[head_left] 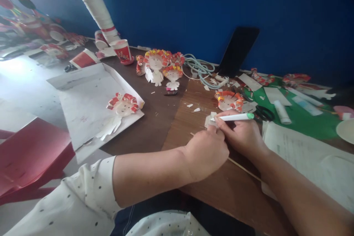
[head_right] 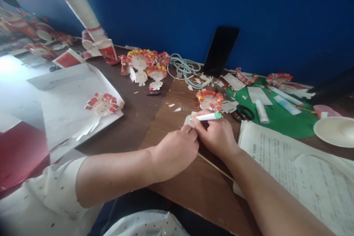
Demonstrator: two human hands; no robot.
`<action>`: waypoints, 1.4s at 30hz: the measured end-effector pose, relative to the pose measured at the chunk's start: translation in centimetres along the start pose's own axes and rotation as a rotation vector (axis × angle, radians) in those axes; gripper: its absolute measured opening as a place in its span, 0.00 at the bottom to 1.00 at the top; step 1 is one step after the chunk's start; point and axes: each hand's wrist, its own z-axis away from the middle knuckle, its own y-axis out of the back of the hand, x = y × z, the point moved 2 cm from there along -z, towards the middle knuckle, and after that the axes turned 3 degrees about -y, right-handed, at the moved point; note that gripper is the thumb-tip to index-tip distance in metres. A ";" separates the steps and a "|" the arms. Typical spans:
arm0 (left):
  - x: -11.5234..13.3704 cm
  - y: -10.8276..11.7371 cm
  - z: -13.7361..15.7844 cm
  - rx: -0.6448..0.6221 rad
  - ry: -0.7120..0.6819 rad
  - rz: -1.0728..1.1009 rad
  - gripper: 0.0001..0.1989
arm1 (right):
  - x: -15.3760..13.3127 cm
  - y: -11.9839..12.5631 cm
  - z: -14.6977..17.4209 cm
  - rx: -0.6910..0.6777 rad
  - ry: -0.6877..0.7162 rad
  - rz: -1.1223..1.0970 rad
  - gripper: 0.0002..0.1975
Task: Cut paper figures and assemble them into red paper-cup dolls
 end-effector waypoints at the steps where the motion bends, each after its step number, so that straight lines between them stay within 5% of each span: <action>1: 0.0 0.0 0.0 -0.004 -0.003 0.003 0.14 | 0.0 0.0 -0.1 -0.005 0.004 0.005 0.10; 6: 0.0 0.1 -0.1 -0.015 -0.008 0.011 0.15 | -0.1 -0.1 0.0 0.011 0.021 0.008 0.09; 13: 0.0 0.0 -0.2 -0.031 -0.014 0.059 0.12 | -0.2 0.0 0.4 0.214 0.050 -0.033 0.08; 34: 0.1 0.1 0.2 0.039 0.014 0.023 0.14 | 0.1 -0.4 -0.4 0.033 0.057 0.020 0.09; 42: 0.0 0.3 -0.1 -0.061 -0.006 0.038 0.13 | 0.2 -0.6 -0.2 0.073 0.061 -0.007 0.09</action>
